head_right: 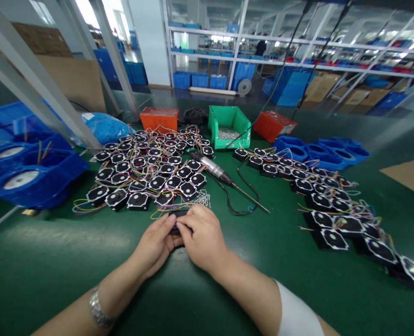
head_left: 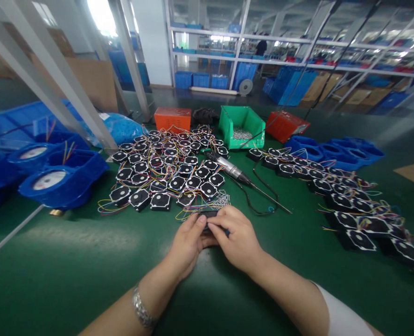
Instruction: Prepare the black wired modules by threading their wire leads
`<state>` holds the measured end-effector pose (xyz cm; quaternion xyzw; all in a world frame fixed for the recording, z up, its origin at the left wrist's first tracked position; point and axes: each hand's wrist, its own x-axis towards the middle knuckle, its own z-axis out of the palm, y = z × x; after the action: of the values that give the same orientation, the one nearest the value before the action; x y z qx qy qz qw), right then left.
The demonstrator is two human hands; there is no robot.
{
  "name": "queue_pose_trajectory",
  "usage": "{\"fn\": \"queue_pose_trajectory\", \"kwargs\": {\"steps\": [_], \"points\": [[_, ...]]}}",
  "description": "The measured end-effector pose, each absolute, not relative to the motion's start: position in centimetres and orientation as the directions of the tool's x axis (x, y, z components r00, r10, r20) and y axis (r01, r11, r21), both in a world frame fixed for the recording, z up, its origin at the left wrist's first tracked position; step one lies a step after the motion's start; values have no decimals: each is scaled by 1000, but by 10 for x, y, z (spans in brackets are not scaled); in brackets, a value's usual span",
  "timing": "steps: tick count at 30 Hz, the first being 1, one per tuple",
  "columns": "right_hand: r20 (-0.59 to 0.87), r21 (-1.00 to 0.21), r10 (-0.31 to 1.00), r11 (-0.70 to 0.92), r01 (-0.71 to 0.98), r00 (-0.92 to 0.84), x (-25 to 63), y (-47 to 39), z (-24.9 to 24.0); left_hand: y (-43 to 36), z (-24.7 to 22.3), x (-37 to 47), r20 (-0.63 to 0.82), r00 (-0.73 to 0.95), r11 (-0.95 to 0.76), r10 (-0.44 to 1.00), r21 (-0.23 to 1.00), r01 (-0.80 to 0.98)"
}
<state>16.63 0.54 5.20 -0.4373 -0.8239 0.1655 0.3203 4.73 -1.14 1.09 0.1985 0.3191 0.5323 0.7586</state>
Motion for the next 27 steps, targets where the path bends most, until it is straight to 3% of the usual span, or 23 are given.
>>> {"fn": "queue_pose_trajectory", "kwargs": {"steps": [2,5,8,10,15,23,27], "points": [[421,-596,835,548,586,-353,175,13,59,-10,11,44,-305,202,360,931,663,-657],[373,-585,911,378,718,-175,195,34,62,-8,11,39,-325,175,361,929,701,-616],[111,-420,983,182,889,-149,216,55,52,-7,12,36,-325,158,351,932,711,-609],[-33,-306,985,149,940,-167,222,62,43,-6,13,36,-329,154,351,931,702,-620],[-98,-195,964,225,955,-247,219,62,35,-6,11,38,-312,194,360,930,668,-651],[-131,-29,928,349,937,-350,213,64,36,-7,15,34,-283,202,347,938,729,-590],[-132,56,915,390,919,-381,211,64,33,-9,15,33,-253,237,347,938,685,-640]]}}
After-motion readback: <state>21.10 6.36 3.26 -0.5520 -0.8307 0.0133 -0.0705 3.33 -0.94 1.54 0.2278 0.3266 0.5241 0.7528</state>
